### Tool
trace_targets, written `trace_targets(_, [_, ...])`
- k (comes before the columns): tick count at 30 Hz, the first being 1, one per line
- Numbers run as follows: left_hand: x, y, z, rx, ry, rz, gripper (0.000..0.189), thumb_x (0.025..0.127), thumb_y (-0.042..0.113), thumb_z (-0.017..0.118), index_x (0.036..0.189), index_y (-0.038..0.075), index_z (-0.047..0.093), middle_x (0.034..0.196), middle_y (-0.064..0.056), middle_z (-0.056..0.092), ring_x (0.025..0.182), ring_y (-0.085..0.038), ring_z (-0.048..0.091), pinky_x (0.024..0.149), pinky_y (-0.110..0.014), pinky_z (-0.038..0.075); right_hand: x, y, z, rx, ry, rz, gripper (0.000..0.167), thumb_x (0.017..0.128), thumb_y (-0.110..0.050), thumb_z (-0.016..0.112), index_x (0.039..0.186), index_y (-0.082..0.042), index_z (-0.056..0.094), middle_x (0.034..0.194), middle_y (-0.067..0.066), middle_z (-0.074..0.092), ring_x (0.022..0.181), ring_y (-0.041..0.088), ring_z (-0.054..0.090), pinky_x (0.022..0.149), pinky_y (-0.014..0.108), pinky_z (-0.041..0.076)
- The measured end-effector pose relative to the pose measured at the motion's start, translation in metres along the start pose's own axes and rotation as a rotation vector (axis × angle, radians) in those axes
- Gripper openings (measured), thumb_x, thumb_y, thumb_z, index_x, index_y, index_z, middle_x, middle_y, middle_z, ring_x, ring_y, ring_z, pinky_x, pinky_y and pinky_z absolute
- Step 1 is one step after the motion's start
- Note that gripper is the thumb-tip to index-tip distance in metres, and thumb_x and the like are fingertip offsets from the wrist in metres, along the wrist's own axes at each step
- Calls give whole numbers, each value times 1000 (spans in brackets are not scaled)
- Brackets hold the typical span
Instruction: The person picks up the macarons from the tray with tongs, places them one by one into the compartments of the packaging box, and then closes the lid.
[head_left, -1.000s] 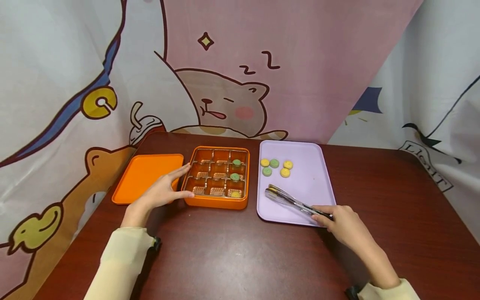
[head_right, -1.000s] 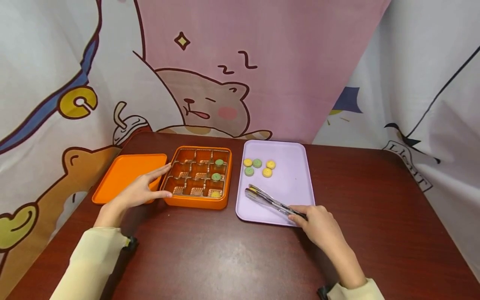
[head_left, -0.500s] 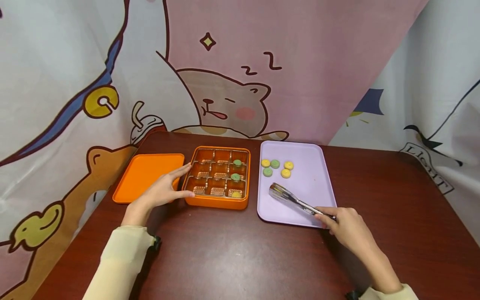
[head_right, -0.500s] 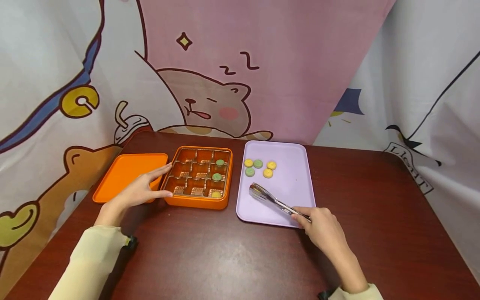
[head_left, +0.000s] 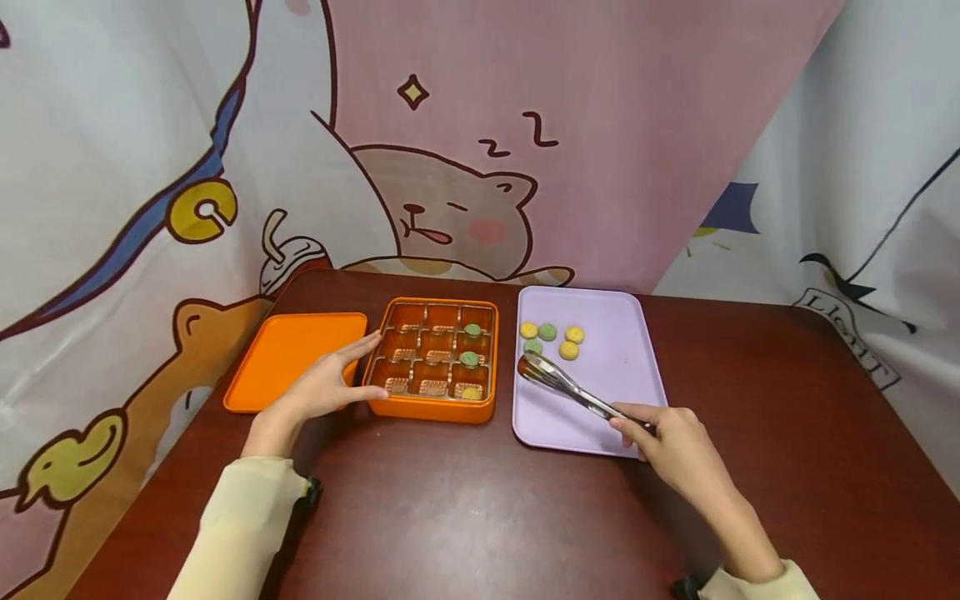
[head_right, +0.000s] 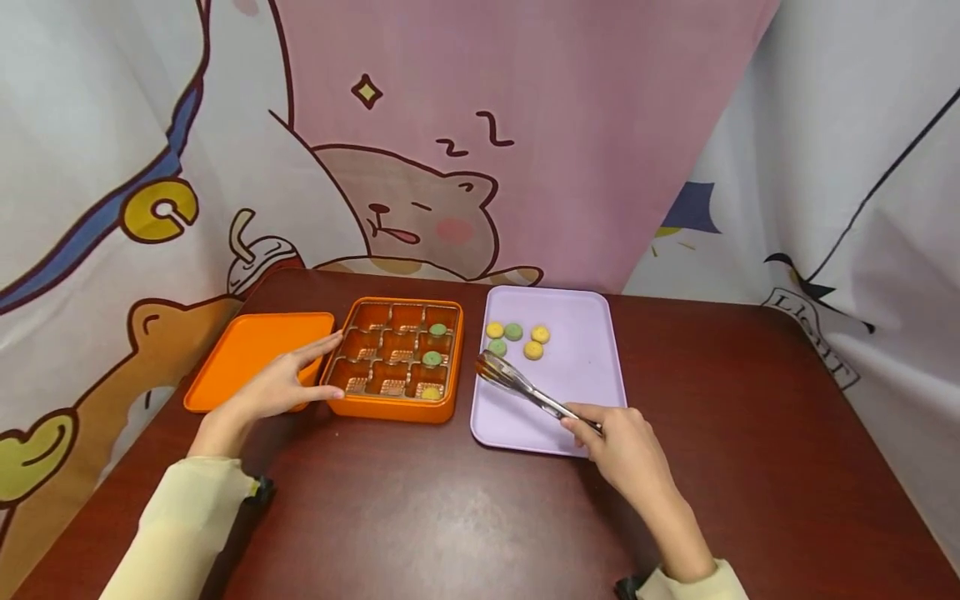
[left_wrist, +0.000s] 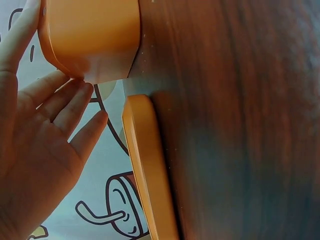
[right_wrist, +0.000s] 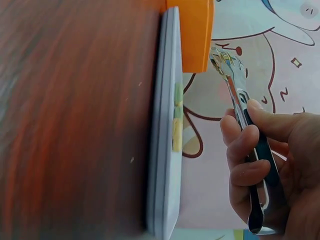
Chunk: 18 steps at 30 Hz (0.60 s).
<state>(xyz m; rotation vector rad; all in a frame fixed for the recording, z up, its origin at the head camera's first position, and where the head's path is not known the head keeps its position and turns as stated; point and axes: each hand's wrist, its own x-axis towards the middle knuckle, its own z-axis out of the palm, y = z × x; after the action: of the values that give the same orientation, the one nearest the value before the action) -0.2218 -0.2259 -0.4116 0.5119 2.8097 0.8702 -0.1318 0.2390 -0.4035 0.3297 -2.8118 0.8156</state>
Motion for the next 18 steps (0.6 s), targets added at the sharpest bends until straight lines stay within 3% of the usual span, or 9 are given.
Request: trace_targets(18, [0, 0, 1, -11, -4, -5, 97, 84, 47, 77, 159, 13, 26, 166, -15, 23, 150, -43, 27, 116, -64, 27, 20, -35, 19, 119, -44, 7, 23, 91, -22, 73, 109, -10, 78, 60, 0, 64, 48, -1, 47, 45, 22, 38])
